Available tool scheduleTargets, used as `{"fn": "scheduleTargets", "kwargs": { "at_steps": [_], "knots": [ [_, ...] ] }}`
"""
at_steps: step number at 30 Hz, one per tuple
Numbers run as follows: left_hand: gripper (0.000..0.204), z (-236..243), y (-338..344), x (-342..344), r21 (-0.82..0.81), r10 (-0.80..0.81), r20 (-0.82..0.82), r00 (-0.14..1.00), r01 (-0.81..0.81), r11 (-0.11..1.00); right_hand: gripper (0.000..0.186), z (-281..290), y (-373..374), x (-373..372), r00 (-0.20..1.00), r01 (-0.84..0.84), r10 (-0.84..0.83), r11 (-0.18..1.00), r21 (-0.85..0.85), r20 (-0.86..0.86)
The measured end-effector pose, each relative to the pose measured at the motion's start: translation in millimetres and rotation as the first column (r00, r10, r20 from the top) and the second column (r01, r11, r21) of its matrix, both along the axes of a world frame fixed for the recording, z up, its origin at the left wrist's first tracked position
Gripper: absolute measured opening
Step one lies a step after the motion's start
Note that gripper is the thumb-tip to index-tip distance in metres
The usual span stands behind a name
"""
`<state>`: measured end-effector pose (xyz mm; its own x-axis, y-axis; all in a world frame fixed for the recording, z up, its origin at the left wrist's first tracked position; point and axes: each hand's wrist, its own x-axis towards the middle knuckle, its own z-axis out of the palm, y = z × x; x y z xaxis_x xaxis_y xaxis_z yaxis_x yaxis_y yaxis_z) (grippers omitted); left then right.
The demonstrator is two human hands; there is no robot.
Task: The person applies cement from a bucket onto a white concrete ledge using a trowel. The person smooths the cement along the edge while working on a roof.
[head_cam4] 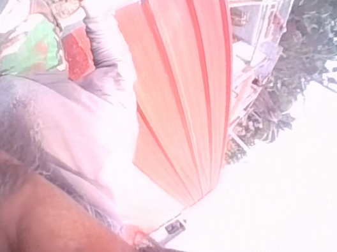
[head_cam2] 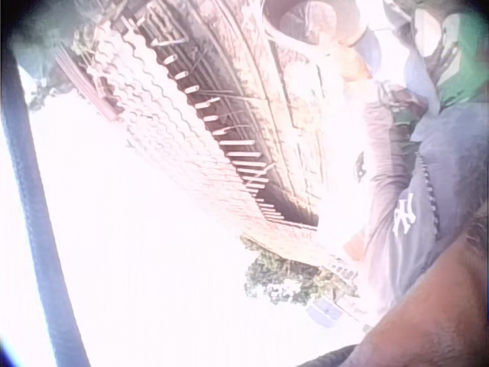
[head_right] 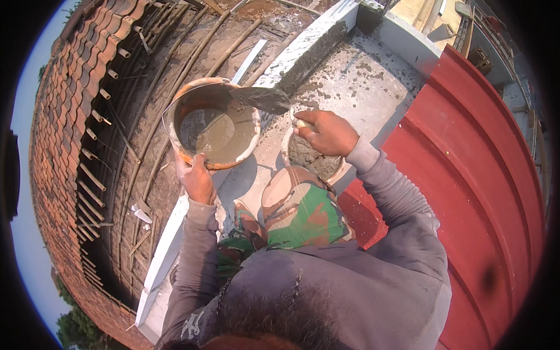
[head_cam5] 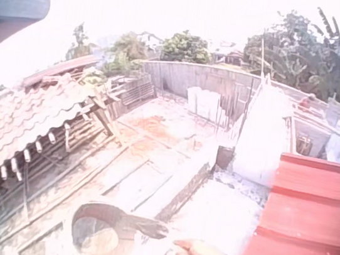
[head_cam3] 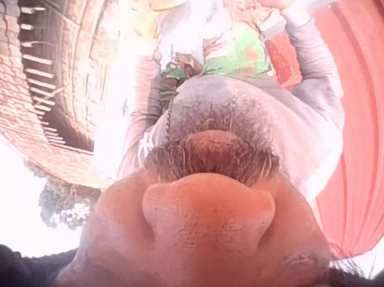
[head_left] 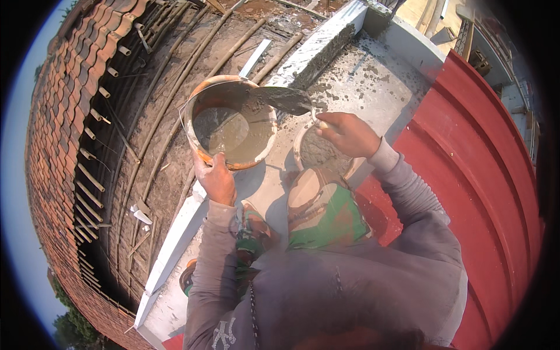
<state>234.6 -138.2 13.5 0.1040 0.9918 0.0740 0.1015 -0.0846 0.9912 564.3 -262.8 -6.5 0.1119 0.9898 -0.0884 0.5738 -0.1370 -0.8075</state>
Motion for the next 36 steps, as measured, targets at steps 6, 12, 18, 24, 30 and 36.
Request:
{"fn": "scheduleTargets", "kwargs": {
  "at_steps": [6, 12, 18, 24, 30, 36],
  "knots": [
    [0.075, 14.3, -11.3, 47.8, 0.322, -0.047, -0.372, 0.927, 0.176, 0.93, 0.04, 7.8, 114.9, 22.6, 0.823, -0.243, 0.339, 0.935, -0.258, 0.456],
    [0.075, 3.0, -6.7, 51.0, 0.118, -0.172, -0.08, 0.982, 0.181, 0.976, 0.03, -0.8, 117.9, 31.2, 0.898, -0.41, 0.208, 0.712, -0.57, -0.387],
    [0.07, 1.6, 15.0, 48.9, -0.292, -0.068, 0.324, 0.944, 0.168, 0.942, 0.037, -14.2, 59.1, 26.2, 0.642, -0.343, -0.116, 0.841, -0.419, -0.758],
    [0.069, -31.1, 52.6, -2.8, -0.552, 0.149, 0.324, 0.934, 0.059, 0.832, 0.04, -26.6, 18.4, 65.4, 0.316, -0.019, -0.262, 0.959, -0.283, -0.912],
    [0.065, -3.6, 55.1, -65.7, -0.49, 0.169, 0.336, 0.927, 0.018, 0.871, 0.045, -84.3, 6.5, 164.7, 0.124, 0.538, -0.361, 0.807, -0.243, -0.924],
    [0.056, 14.9, 42.4, -157.4, -0.427, 0.347, 0.176, 0.921, -0.246, 0.87, 0.038, -146.6, 72.1, 273.0, 0.044, 0.954, -0.505, 0.278, -0.114, -0.862]
  ]
}}
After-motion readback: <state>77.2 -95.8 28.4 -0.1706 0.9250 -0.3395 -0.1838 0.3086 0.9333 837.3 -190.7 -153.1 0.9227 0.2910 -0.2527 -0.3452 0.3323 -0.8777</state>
